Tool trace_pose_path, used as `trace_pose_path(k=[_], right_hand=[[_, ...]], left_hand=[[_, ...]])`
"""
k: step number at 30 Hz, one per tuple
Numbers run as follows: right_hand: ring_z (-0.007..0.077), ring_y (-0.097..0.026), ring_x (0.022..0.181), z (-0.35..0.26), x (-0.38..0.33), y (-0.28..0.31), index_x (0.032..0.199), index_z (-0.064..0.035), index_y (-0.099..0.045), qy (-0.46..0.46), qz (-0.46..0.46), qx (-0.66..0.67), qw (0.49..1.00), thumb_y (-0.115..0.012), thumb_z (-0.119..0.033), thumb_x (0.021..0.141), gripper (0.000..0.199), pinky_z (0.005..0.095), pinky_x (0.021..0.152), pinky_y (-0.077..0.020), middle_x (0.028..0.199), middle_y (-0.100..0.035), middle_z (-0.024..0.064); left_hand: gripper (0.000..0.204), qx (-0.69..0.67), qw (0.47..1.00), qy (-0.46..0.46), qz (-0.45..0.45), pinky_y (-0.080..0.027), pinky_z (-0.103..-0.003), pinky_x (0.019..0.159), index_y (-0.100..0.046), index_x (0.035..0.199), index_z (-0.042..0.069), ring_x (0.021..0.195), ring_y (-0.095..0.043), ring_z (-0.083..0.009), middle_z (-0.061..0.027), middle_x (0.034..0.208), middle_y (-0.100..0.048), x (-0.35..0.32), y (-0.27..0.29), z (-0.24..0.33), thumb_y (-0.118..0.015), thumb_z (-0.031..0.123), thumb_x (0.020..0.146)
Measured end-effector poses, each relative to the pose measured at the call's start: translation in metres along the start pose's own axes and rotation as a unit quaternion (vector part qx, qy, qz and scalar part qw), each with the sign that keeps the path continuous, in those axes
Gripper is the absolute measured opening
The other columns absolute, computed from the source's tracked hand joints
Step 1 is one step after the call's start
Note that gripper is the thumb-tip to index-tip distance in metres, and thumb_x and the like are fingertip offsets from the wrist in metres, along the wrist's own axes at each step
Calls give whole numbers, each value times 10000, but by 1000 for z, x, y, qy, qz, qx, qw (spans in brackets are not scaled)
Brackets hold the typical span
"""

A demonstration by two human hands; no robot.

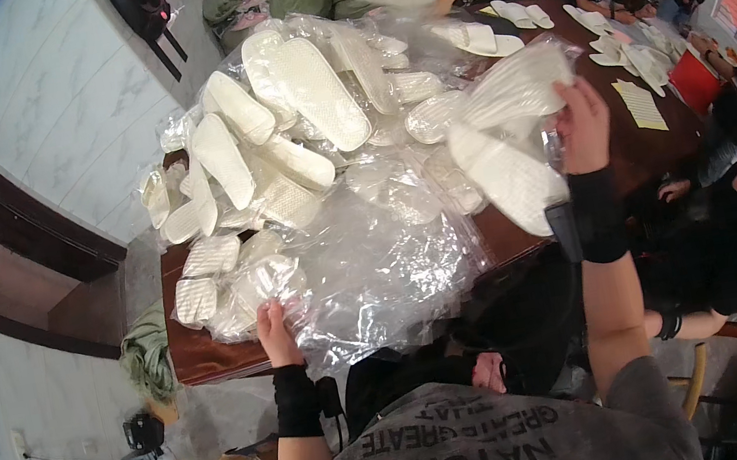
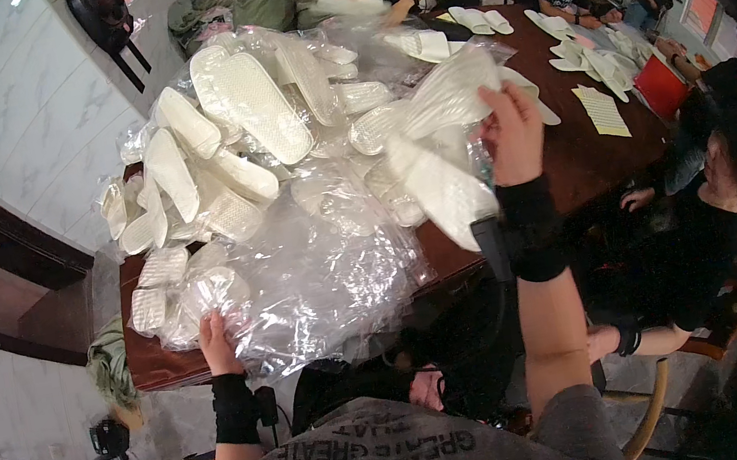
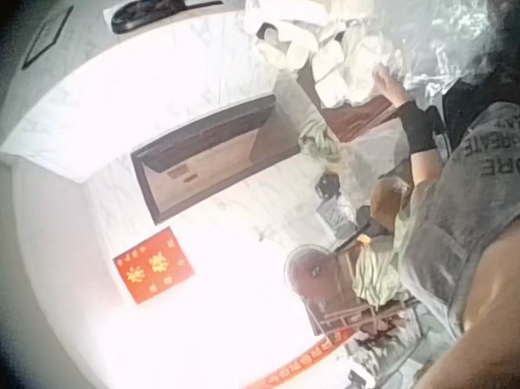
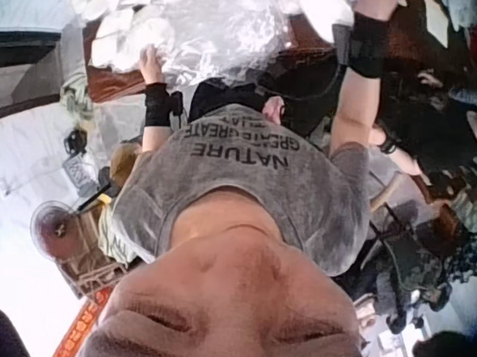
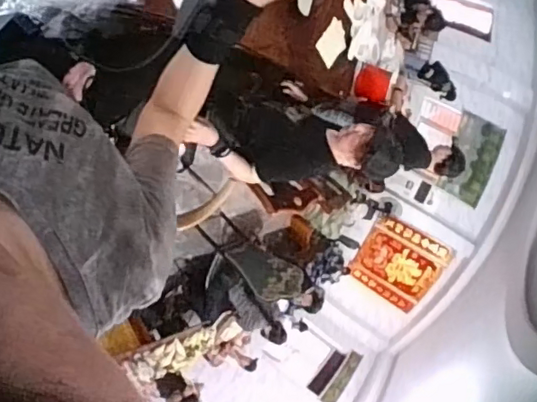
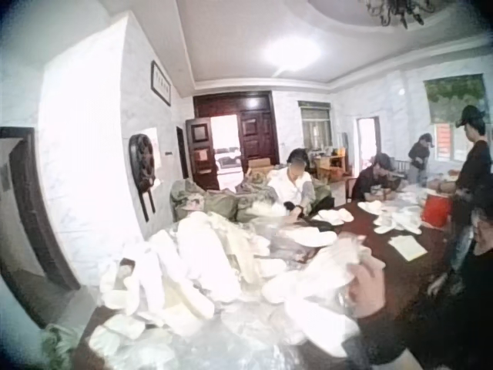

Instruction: Organize and prepare white shoe soles by moving them from sacks to a work table and arranging them.

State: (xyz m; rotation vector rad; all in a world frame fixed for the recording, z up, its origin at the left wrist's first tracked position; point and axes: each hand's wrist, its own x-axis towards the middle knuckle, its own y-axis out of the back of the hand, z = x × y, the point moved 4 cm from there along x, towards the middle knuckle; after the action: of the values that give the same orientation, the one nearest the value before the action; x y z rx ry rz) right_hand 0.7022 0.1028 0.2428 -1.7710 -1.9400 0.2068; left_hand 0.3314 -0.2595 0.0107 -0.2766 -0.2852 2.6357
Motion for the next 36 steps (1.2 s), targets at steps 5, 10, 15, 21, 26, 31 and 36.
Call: trace_pose_path(k=[5,10,15,21,26,31,36], right_hand=[[34,-454,509,-64,-33,-41,803,-25,-587,110,-104,-176,973,-631,-96,833,89,191,471,-367,676,-547,-10],[207,-549,508,-11,-114,-114,806,-22,-554,244,-164,-431,853,-669,-154,789,176,331,503,-438,605,-550,111],[353,-612,836,162,-192,-149,1054,-35,-558,115,-393,-418,811,-578,-206,872,251,425,727,-490,961,-611,187],[338,-615,799,178,-158,-80,1001,-51,-599,103,-283,-373,878,-554,-77,851,159,392,678,-489,912,-624,143],[336,-617,806,178,-58,-3,903,-34,-629,103,-133,-435,885,-560,-60,847,93,386,690,-482,893,-637,151],[331,-618,791,213,-27,-59,893,-52,-637,159,-230,-471,837,-547,-113,852,116,397,689,-482,870,-642,141],[321,-619,752,237,-10,-57,893,-81,-665,-106,-395,-637,654,-598,-278,798,229,391,669,-477,799,-650,145]], left_hand=[[183,-4,996,10,-93,-552,-316,553,-421,1090,67,722,-677,-266,-203,958,-653,16,-64,-34,-459,202,973],[121,-30,995,46,-81,-519,-280,507,-470,999,82,664,-654,-216,-120,886,-644,15,-101,-64,-486,196,962],[80,14,996,56,-71,-472,-231,532,-539,966,82,652,-601,-116,-42,917,-623,38,-78,-117,-498,148,946],[275,-63,993,92,-42,-447,-223,776,-533,1186,38,932,-560,-100,-34,1071,-602,44,-63,-131,-470,143,941],[447,-171,974,144,-15,-419,-265,856,-520,1188,0,1016,-525,-127,-42,1138,-581,25,-100,-108,-437,381,971],[481,-454,764,107,-446,-430,-240,818,-527,1207,10,1008,-538,-107,-31,1162,-581,48,-51,-121,-456,420,964],[379,-106,990,97,-6,-322,-181,505,-575,1022,46,607,-410,-27,62,788,-517,22,-86,-94,-473,405,960]])
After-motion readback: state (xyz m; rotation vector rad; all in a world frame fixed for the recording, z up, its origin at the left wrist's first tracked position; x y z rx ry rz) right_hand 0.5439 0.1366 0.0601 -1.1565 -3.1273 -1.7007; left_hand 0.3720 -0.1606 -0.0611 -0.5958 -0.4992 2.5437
